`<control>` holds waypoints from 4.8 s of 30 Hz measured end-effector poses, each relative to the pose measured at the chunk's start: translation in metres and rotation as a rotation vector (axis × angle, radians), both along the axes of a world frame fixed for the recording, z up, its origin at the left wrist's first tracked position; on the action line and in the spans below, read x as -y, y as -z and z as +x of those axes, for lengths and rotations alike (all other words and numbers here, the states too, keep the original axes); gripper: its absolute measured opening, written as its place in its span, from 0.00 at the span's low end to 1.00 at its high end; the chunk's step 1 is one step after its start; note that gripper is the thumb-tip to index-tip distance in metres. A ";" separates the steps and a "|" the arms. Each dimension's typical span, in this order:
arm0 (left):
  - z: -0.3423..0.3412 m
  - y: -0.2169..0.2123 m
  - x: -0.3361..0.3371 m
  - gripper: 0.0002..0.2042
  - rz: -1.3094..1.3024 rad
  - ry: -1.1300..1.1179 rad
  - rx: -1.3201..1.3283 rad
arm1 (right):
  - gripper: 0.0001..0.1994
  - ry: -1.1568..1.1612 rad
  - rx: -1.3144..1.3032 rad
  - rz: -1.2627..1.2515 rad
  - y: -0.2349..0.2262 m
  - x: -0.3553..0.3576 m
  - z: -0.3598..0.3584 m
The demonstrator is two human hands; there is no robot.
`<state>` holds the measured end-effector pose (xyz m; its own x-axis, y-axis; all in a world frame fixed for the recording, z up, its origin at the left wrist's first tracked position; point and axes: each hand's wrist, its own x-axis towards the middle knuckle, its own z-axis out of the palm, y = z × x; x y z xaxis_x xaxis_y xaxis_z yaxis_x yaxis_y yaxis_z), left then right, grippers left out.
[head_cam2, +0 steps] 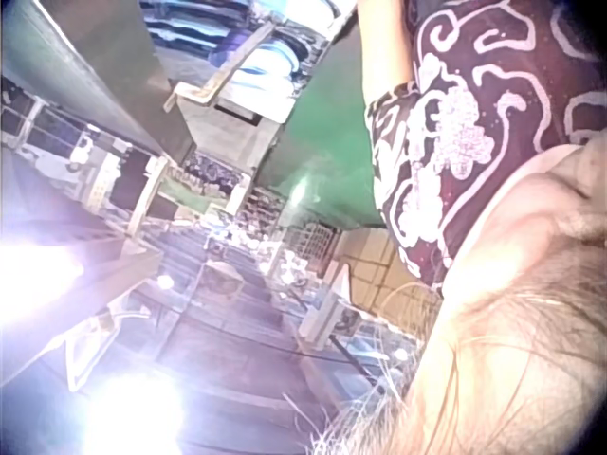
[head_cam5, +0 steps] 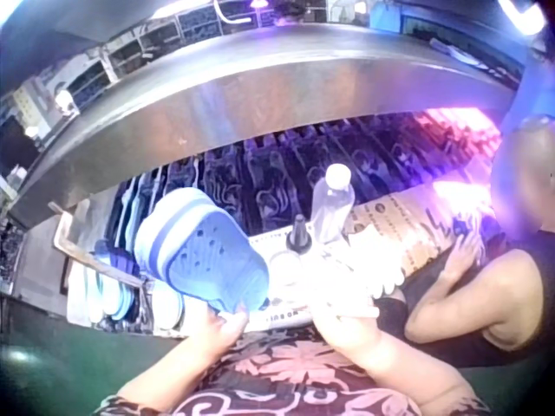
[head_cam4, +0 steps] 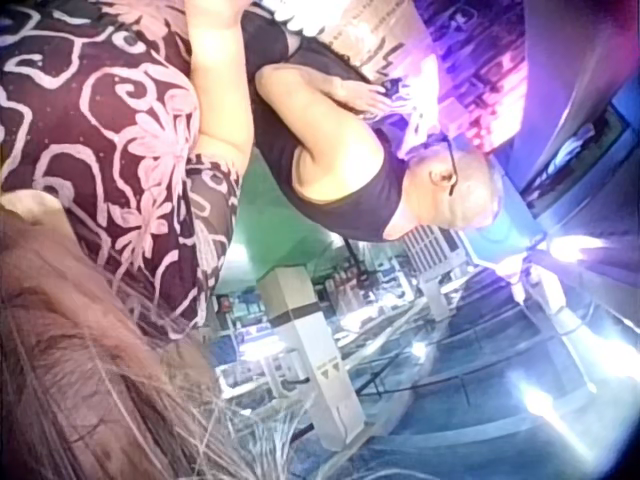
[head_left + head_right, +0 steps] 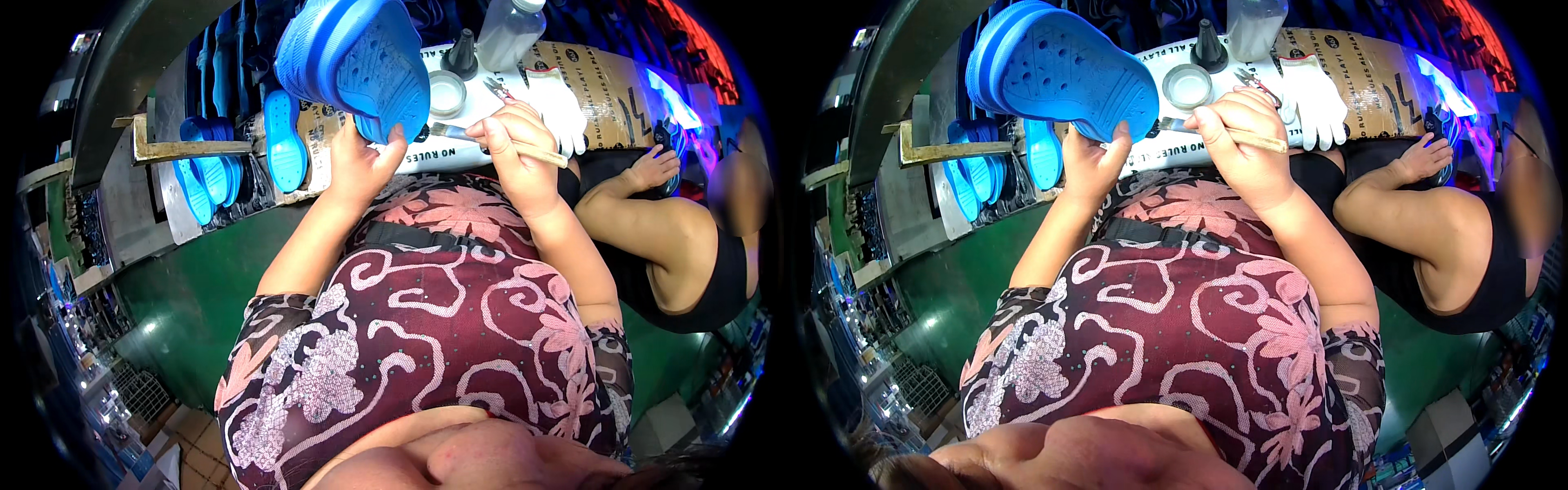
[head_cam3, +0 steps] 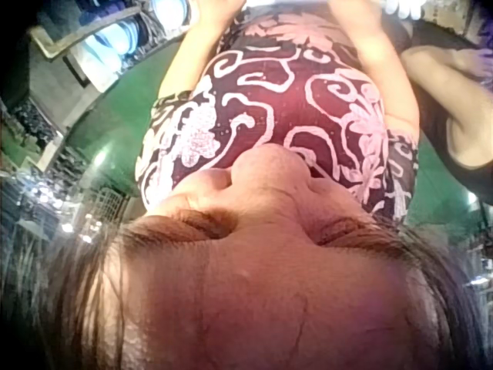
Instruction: The person uses a brush to apply a liquid substance from a container onto the interior surfaces of blue footwear components.
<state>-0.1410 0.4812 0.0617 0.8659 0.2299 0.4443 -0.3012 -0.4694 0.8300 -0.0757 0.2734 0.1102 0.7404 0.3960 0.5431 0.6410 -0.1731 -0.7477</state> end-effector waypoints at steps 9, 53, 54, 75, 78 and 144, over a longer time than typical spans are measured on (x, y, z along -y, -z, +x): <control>-0.002 0.002 -0.002 0.19 -0.044 0.045 -0.059 | 0.09 -0.017 0.063 -0.068 0.006 0.000 0.004; -0.006 -0.098 -0.020 0.33 -0.576 0.262 -0.168 | 0.13 0.220 -0.123 0.099 0.015 0.046 0.000; -0.011 -0.112 -0.020 0.36 -0.662 0.336 -0.273 | 0.13 0.229 -0.149 0.130 0.016 0.048 0.002; 0.189 -0.226 0.207 0.26 -0.898 1.007 -0.361 | 0.12 0.415 -0.363 0.249 0.038 0.121 -0.005; 0.144 -0.157 0.118 0.25 -0.630 0.819 -0.515 | 0.13 0.362 -0.394 0.309 0.045 0.113 0.000; 0.012 -0.038 0.033 0.23 -0.145 0.066 -0.208 | 0.13 0.021 -0.010 -0.095 -0.010 0.031 0.001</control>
